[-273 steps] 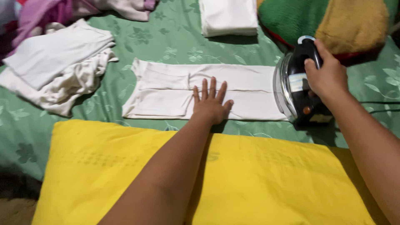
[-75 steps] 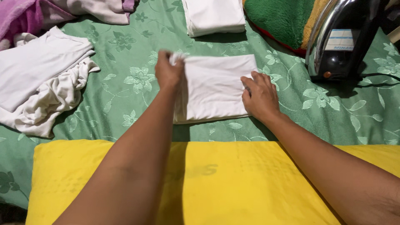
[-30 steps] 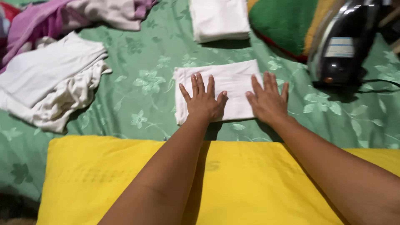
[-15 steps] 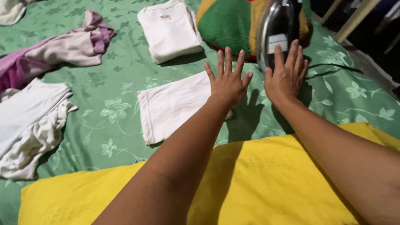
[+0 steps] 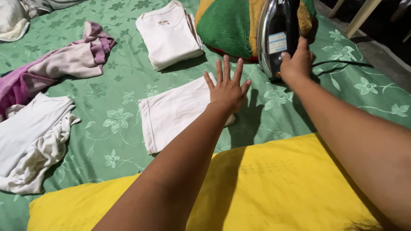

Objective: The person irons a white t-shirt on a bed, smoothing the fabric with one hand while moving the iron with the other. After ironing, the person folds the t-shirt and places it on a stack of other folded clothes.

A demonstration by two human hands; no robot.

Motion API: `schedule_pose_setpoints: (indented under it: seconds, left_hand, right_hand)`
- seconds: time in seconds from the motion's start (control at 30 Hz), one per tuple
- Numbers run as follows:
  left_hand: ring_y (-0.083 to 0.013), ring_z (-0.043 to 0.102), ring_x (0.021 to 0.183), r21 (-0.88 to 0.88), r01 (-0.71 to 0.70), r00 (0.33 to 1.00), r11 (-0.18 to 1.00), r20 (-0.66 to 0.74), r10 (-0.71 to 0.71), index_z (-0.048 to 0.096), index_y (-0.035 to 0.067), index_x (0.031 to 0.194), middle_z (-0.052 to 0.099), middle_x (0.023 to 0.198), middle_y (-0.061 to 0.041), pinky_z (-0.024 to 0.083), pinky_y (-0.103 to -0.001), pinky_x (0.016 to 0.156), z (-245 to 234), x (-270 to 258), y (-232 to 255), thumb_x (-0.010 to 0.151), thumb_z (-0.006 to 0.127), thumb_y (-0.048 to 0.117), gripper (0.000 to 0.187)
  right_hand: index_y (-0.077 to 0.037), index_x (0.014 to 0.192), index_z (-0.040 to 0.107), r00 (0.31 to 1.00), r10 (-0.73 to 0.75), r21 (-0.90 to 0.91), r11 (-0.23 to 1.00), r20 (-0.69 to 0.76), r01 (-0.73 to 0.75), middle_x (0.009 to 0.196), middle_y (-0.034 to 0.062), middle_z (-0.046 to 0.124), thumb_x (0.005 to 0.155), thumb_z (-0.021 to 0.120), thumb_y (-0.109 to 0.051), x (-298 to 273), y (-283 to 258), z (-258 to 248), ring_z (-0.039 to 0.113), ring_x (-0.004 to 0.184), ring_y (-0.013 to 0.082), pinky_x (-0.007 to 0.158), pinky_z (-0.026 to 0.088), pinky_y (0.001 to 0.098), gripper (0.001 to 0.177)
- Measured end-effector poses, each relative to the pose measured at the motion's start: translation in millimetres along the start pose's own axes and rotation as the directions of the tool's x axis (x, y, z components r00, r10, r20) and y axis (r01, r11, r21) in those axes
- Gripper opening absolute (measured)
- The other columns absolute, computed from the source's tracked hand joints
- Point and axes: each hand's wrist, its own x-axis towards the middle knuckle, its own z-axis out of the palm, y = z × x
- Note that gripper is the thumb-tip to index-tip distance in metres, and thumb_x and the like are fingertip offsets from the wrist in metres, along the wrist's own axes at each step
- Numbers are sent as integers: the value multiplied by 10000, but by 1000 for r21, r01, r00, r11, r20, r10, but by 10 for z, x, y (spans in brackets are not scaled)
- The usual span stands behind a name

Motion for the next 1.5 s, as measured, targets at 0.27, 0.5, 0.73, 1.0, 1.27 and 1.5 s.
schedule_pose_setpoints:
  seconds: [0.27,0.5,0.73,1.0,1.27,1.5]
  left_hand:
    - [-344,-158,1569,-36,134,985,990,117,-129,62,265,1646,-101,1719,-127,-83,-723,1171,-121,-413,-448,1039,290,572,718]
    - [-348,-136,1579,-54,321,920,945,255,-298,71,239,1650,-78,1722,-132,-17,-736,1169,-101,-938,-1024,1006,356,570,778]
    - [-360,-97,1583,-87,394,900,915,241,-364,94,252,1646,-46,1720,-158,-13,-725,1178,7,-1391,-1403,1021,351,557,741]
    - [-346,-91,1575,-84,409,908,909,131,-397,89,290,1635,-30,1722,-116,-30,-704,1181,56,-1580,-1605,1034,290,529,677]
    - [-319,-116,1574,-44,414,904,909,139,-405,68,293,1642,-58,1718,-103,-33,-689,1188,23,-1588,-1522,1033,292,538,694]
    - [-303,-125,1577,-50,430,894,901,166,-417,55,315,1638,-69,1722,-85,-35,-668,1201,-41,-1607,-1516,1029,281,544,689]
  right_hand:
    - [3,1362,474,978,-140,108,981,-155,158,1276,269,627,969,736,-169,-79,7,134,608,1172,439,1002,453,496,503]
    - [-32,1230,590,1000,-1,119,993,-13,3,1150,189,701,925,743,-295,-702,-888,-72,670,1085,378,969,489,466,431]
    - [-72,1244,633,968,151,28,987,200,-160,1170,141,708,916,741,-316,-1368,-1606,105,683,1082,327,938,514,446,424]
    - [-356,1650,343,861,12,99,992,509,-72,1169,207,702,989,600,-277,-1431,-1711,225,696,909,425,807,564,536,714]
    - [-334,1597,377,909,-292,-204,911,296,359,1103,188,736,1024,604,-336,-923,-1484,986,696,835,370,807,541,512,617]
    - [-292,1553,469,869,-149,137,986,472,95,1007,106,732,978,598,-233,-1288,-1781,398,645,567,215,503,545,377,593]
